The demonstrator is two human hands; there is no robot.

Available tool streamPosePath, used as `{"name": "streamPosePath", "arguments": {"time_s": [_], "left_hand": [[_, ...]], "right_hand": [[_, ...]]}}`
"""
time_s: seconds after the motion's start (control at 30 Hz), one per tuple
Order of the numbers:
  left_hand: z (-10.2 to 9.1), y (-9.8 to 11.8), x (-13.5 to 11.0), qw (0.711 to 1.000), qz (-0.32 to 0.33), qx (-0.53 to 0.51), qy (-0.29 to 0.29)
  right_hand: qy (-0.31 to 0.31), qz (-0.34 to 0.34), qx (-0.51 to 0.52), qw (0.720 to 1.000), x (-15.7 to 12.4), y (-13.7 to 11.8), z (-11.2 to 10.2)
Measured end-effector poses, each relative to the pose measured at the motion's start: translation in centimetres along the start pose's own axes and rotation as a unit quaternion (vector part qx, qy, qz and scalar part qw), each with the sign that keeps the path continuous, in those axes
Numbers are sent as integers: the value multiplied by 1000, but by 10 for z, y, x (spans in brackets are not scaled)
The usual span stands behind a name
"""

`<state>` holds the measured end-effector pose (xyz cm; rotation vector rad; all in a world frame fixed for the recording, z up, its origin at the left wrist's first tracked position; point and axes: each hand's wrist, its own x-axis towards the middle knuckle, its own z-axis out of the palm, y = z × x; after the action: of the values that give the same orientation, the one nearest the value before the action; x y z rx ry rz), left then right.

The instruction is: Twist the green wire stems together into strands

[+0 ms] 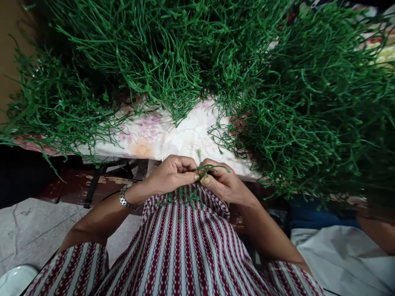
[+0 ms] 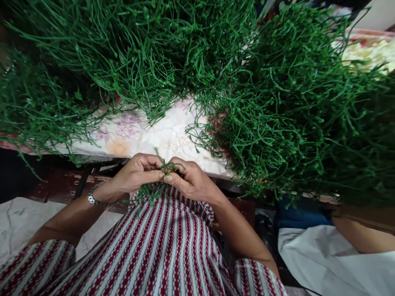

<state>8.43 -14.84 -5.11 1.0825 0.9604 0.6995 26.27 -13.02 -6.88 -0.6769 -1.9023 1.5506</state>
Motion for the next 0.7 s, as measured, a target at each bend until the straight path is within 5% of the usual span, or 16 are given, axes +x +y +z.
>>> {"name": "streamPosePath", "arguments": {"time_s": [0.17, 0.47, 0.7], "left_hand": [[5, -3, -1, 991, 35, 125, 36], [1, 10, -19, 989, 19, 139, -52], [4, 23, -38, 973, 73, 197, -93]], "right_hand": [[12, -3, -82, 997, -2, 5, 1], [-64, -89, -120, 987, -7, -8, 1], [-45, -162, -156, 973, -14, -24, 11]]}}
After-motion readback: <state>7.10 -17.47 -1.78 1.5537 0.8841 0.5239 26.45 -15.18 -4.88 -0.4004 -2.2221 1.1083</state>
